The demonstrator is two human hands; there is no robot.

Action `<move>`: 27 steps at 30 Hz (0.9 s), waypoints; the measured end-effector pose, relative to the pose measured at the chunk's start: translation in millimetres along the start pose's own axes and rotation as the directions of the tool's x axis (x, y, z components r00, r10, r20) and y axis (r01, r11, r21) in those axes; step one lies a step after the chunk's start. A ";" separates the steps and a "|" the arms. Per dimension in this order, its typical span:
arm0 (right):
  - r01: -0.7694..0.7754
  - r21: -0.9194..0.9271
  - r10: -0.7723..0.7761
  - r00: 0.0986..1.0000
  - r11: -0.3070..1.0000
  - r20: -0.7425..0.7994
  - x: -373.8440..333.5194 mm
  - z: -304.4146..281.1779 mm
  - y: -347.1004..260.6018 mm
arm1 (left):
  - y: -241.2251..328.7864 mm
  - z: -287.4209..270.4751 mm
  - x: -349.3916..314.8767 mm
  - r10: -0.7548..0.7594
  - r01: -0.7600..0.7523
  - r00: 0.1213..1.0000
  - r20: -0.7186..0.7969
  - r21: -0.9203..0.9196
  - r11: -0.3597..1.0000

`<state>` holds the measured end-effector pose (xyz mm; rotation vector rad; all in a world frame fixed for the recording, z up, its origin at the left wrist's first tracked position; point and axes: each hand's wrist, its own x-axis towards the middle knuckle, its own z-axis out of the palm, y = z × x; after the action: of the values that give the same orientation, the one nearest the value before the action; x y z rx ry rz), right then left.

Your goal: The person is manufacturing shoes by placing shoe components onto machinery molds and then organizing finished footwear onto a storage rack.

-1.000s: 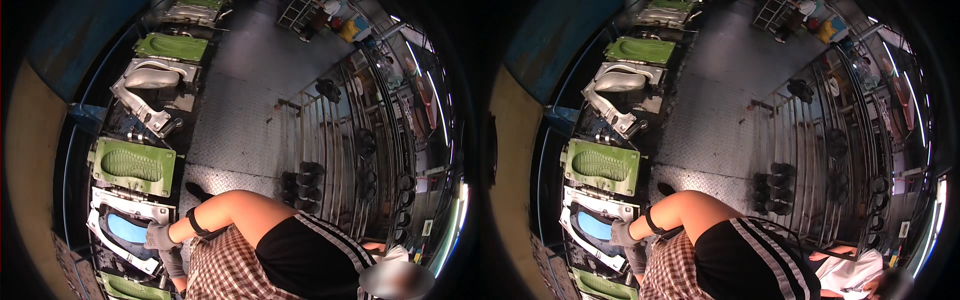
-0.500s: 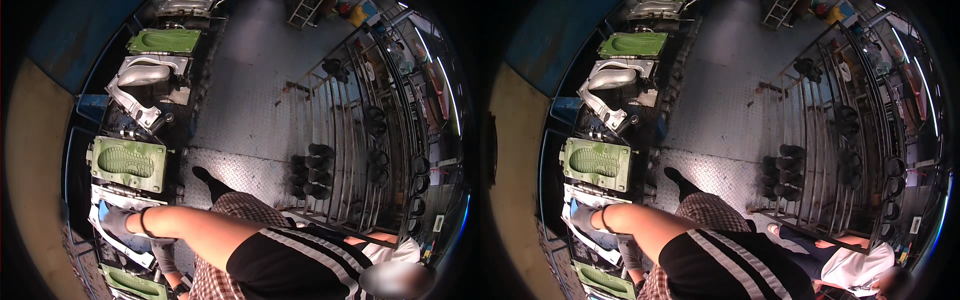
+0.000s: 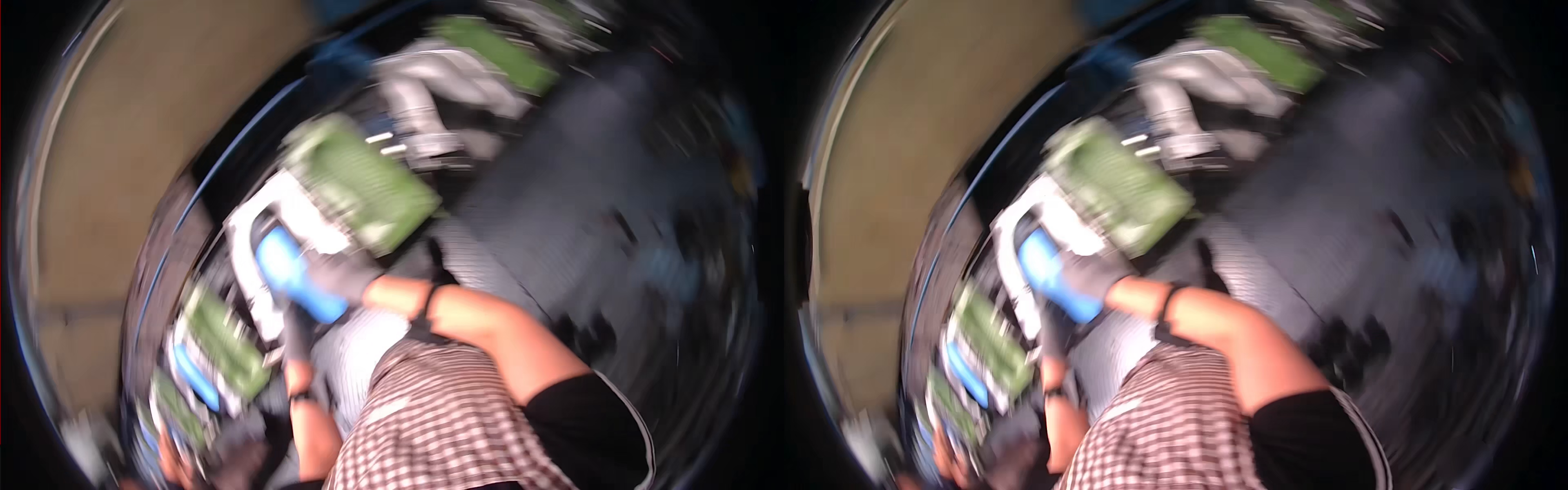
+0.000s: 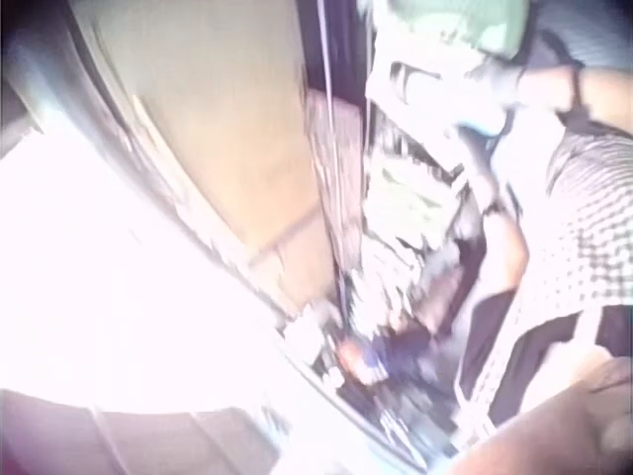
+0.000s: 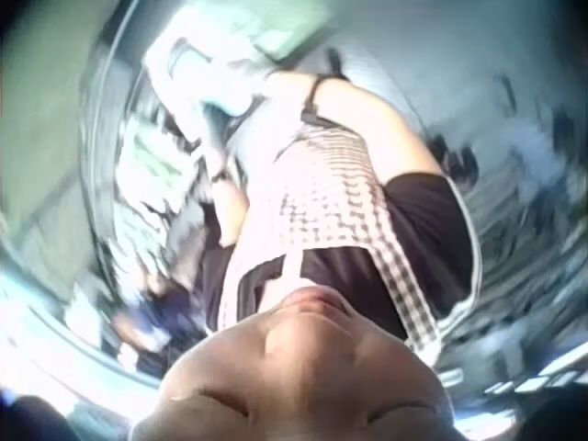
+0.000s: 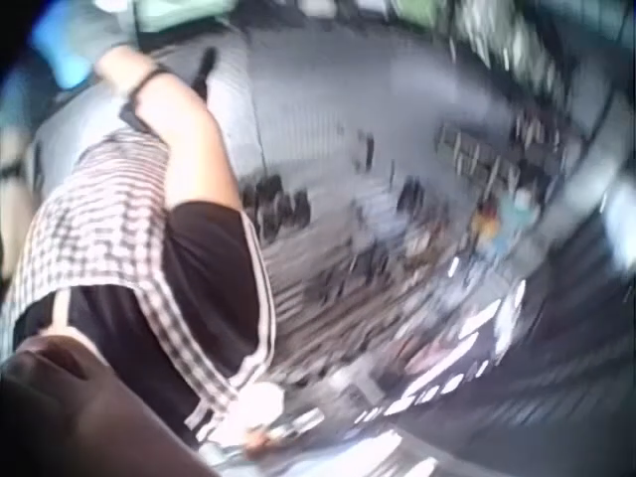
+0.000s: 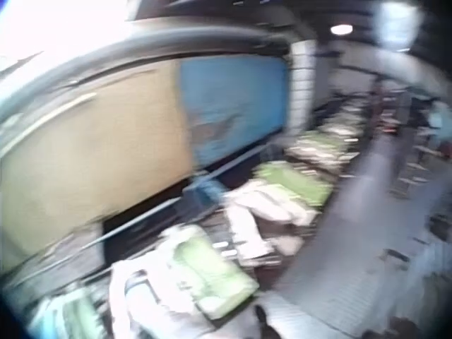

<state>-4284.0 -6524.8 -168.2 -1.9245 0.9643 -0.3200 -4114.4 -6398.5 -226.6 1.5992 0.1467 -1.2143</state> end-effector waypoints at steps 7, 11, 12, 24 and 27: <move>-0.053 -0.305 0.116 0.974 0.951 0.193 36.5 10.2 -10.4 | 27.0 29.9 1.0 0.199 -0.179 0.962 0.185 -0.117 0.977; -0.016 -0.265 0.055 0.988 0.964 0.143 15.3 34.7 -12.3 | 13.0 22.2 6.6 0.363 -0.324 0.918 0.161 -0.223 0.919; -0.012 -0.270 0.054 0.987 0.963 0.148 19.5 34.3 -5.8 | 12.9 25.6 4.2 0.363 -0.323 0.919 0.157 -0.229 0.918; 0.046 -0.150 -0.028 0.992 0.988 0.120 112.7 26.4 -2.8 | 50.7 47.1 79.4 0.290 -0.296 0.954 -0.069 -0.102 0.950; 0.281 -0.290 -0.308 0.950 0.915 -0.050 115.2 24.6 78.9 | 13.6 73.5 82.8 0.471 -0.487 0.844 0.256 -0.002 0.873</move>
<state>-4233.2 -6614.8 -265.3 -2.3411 0.8098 -0.4735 -4112.2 -6499.9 -273.0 1.4044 -0.4390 -1.0129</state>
